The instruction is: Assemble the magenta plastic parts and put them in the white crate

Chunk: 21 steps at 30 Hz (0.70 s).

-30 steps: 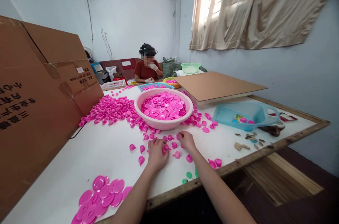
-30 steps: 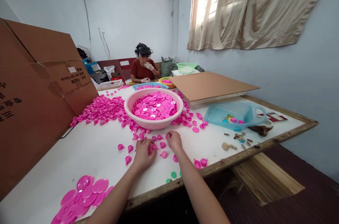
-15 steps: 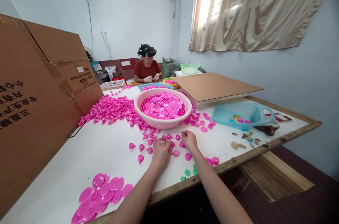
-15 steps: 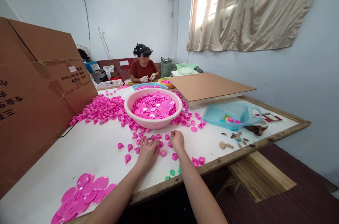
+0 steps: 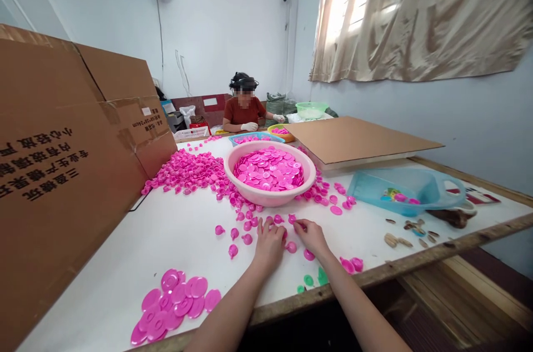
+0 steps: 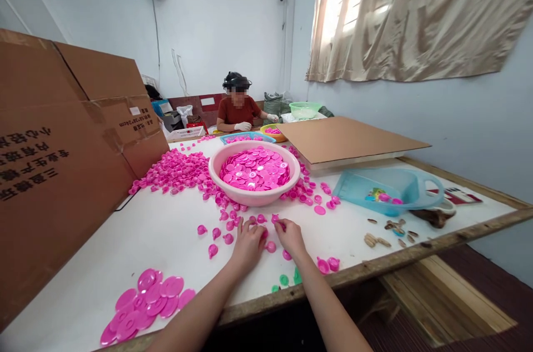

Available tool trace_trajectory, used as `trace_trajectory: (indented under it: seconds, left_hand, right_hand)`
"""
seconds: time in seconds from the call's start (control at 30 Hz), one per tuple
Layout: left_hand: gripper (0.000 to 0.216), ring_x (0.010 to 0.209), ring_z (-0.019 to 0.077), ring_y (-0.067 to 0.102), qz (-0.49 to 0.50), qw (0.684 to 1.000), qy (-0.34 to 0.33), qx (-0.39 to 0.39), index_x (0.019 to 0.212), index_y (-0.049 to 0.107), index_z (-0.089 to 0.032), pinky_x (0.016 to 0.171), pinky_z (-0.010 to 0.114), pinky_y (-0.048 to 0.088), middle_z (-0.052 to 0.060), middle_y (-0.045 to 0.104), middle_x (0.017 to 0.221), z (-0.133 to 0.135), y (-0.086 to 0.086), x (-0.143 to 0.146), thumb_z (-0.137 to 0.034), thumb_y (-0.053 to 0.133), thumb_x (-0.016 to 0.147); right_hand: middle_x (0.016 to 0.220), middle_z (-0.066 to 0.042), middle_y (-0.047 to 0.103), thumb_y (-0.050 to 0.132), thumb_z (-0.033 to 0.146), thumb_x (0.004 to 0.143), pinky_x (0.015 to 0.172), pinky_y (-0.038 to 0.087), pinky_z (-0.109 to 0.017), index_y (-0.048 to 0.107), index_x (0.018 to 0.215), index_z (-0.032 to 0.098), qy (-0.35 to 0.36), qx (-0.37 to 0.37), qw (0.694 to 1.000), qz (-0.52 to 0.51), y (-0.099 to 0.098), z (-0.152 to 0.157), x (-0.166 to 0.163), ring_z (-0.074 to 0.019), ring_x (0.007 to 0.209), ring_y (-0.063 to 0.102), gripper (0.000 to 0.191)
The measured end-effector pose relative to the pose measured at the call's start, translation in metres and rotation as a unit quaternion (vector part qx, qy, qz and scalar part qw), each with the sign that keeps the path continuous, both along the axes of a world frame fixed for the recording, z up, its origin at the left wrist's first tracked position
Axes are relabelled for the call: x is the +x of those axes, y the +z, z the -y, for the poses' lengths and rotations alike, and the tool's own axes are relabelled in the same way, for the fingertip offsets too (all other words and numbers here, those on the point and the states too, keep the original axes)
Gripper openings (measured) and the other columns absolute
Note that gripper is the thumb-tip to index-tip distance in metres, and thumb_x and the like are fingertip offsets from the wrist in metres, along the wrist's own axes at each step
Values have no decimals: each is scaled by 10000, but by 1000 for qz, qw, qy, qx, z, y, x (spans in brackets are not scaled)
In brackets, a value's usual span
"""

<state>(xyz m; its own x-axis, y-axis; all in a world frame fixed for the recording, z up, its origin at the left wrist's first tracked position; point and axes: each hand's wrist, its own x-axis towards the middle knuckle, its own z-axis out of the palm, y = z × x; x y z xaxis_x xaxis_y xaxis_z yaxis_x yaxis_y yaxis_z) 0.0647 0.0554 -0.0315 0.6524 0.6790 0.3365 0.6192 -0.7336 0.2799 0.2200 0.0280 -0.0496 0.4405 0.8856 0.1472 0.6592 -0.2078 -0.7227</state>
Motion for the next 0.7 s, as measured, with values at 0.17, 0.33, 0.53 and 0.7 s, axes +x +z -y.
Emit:
trace_trajectory:
  seconds: [0.17, 0.33, 0.53, 0.7]
  left_hand:
    - [281, 986, 200, 423, 56, 997, 14, -44, 1049, 508, -228, 960, 425, 221, 26, 599, 901, 0, 1, -5, -183, 432, 783]
    - [222, 980, 205, 416, 88, 991, -7, -95, 965, 568, -283, 916, 409, 240, -11, 614, 893, -3, -2, -11, -232, 441, 791]
    - [173, 979, 217, 422, 109, 981, 48, -153, 901, 571, -223, 876, 392, 273, 24, 604, 869, -7, -2, -15, -277, 461, 778]
    - [184, 938, 193, 429, 66, 987, 53, -136, 902, 568, -224, 891, 377, 249, 22, 587, 873, 2, 2, -14, -207, 419, 796]
  right_hand:
    - [646, -68, 605, 379, 300, 785, 712, 403, -268, 665, 642, 153, -40, -19, 996, 75, 2, -1, 3, -188, 715, 573, 352]
    - [790, -52, 604, 434, 282, 756, 721, 399, -238, 642, 891, 166, -9, 6, 998, 57, 26, 17, 11, -154, 746, 564, 274]
    - [898, -51, 560, 573, 261, 659, 745, 394, -251, 625, 895, 206, 152, -65, 983, 76, 31, 61, 18, -172, 825, 533, 248]
    - [937, -74, 555, 517, 272, 726, 843, 373, -299, 597, 952, 183, 187, -13, 977, 106, 17, 58, 13, -189, 918, 503, 256]
